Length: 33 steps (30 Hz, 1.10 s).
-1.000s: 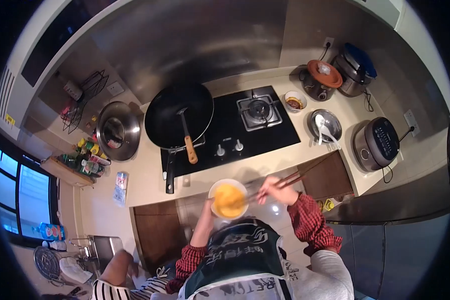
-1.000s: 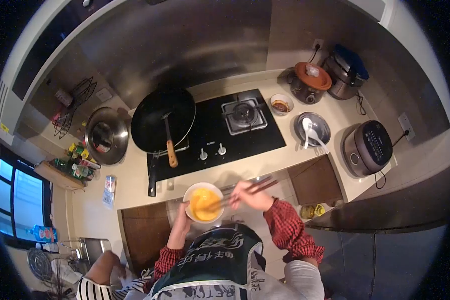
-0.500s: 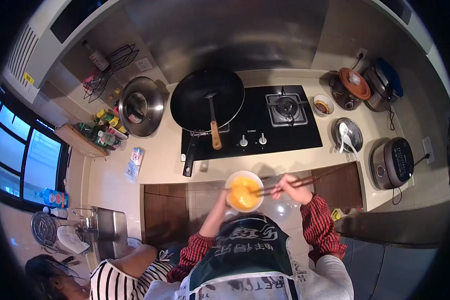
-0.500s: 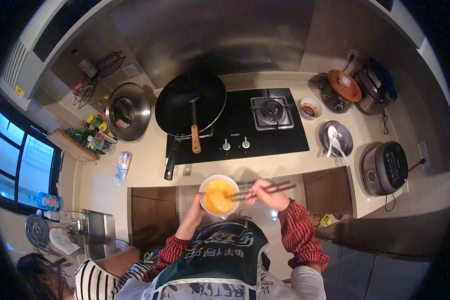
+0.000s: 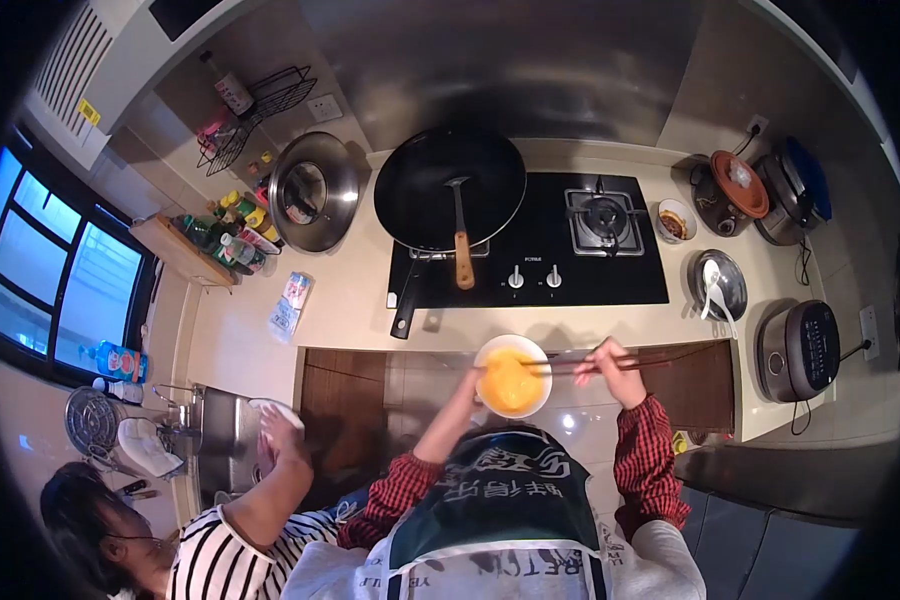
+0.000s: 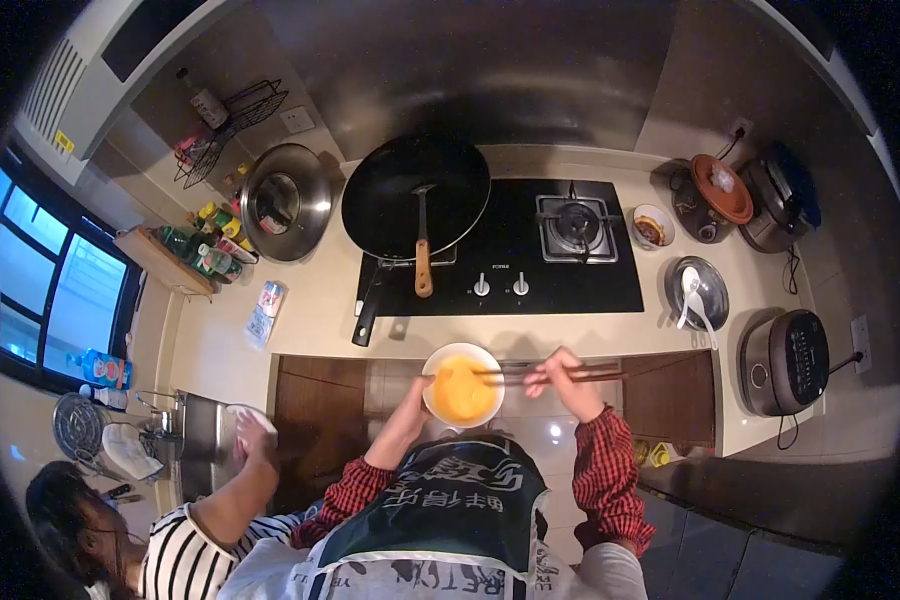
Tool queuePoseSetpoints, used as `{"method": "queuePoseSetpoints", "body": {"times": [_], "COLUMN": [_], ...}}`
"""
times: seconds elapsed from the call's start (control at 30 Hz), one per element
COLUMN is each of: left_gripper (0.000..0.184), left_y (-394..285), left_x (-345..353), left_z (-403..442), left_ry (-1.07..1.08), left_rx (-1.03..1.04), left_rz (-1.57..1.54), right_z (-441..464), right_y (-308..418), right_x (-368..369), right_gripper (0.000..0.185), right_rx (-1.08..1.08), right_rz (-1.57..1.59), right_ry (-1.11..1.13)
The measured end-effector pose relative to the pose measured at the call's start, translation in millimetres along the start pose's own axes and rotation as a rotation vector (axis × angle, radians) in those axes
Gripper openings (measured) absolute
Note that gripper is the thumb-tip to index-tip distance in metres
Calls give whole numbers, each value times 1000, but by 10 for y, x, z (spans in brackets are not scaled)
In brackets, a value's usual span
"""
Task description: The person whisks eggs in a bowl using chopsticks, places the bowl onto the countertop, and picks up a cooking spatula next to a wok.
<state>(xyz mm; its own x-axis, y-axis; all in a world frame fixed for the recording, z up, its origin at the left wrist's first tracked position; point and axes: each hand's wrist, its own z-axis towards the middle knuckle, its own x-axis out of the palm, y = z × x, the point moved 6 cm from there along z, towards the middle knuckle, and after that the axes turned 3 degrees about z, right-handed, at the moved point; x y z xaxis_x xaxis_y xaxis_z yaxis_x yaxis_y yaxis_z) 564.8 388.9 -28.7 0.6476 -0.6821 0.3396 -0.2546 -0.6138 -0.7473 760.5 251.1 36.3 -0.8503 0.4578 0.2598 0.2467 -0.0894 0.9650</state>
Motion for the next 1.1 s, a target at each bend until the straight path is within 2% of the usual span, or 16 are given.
{"method": "queuePoseSetpoints", "body": {"times": [0.03, 0.13, 0.17, 0.27, 0.3, 0.37, 0.43, 0.53, 0.57, 0.7, 0.8, 0.83, 0.93, 0.97, 1.07, 1.1], "left_gripper": [51, 51, 51, 51, 51, 51, 51, 51, 50, 55, 53, 51, 51, 51, 51, 51], "left_y": [0, -39, -18, -184, -142, -63, -194, -156, -139, -33, -35, -73, -131, -125, -57, -87], "left_x": [-6, -21, -25, 42, 14, 8, 73, 66, 74, -38, -43, -23, 5, -18, -54, -27], "left_z": [70, 3, 33, -59, -60, 8, -18, -77, -52, 39, 40, -11, -38, -34, 28, 11], "left_ry": [9, -23, -15, -82, -63, -17, -10, 21, 35, 45, 33, 35, -27, -35, 8, 3], "left_rx": [3, 20, 7, 69, 42, -2, 48, 3, -19, -37, -28, -44, -64, -66, -68, -45], "left_rz": [-8, 98, 73, 213, 163, 50, 125, 64, 7, 48, 21, 22, 69, 72, 24, 60], "right_z": [-51, -38, 14, -70, -24, -60, -48, 32, -15, 48, -35, 0, 46, 14, 100, 85], "right_y": [-47, -5, -68, 24, 13, -97, -67, -124, -120, -87, -68, -53, -143, -160, -163, -181], "right_x": [97, -19, -67, 132, 44, 43, 140, -74, 26, -37, 173, 77, 95, 125, -54, 35], "right_gripper": [17, 20, 20, 20, 21, 20, 19, 18, 19, 18, 18, 18, 16, 18, 20, 21], "right_rx": [-24, -73, 4, 112, -6, 38, 125, 56, 45, -30, 60, -26, 23, 106, -27, -23], "right_rz": [25, 65, 17, 52, 151, 76, 2, 75, 43, 33, -2, 134, 67, 7, 24, 77], "right_ry": [136, -21, -48, 142, 60, 107, 195, -33, 127, -36, 198, 85, 122, 172, -43, 87]}}
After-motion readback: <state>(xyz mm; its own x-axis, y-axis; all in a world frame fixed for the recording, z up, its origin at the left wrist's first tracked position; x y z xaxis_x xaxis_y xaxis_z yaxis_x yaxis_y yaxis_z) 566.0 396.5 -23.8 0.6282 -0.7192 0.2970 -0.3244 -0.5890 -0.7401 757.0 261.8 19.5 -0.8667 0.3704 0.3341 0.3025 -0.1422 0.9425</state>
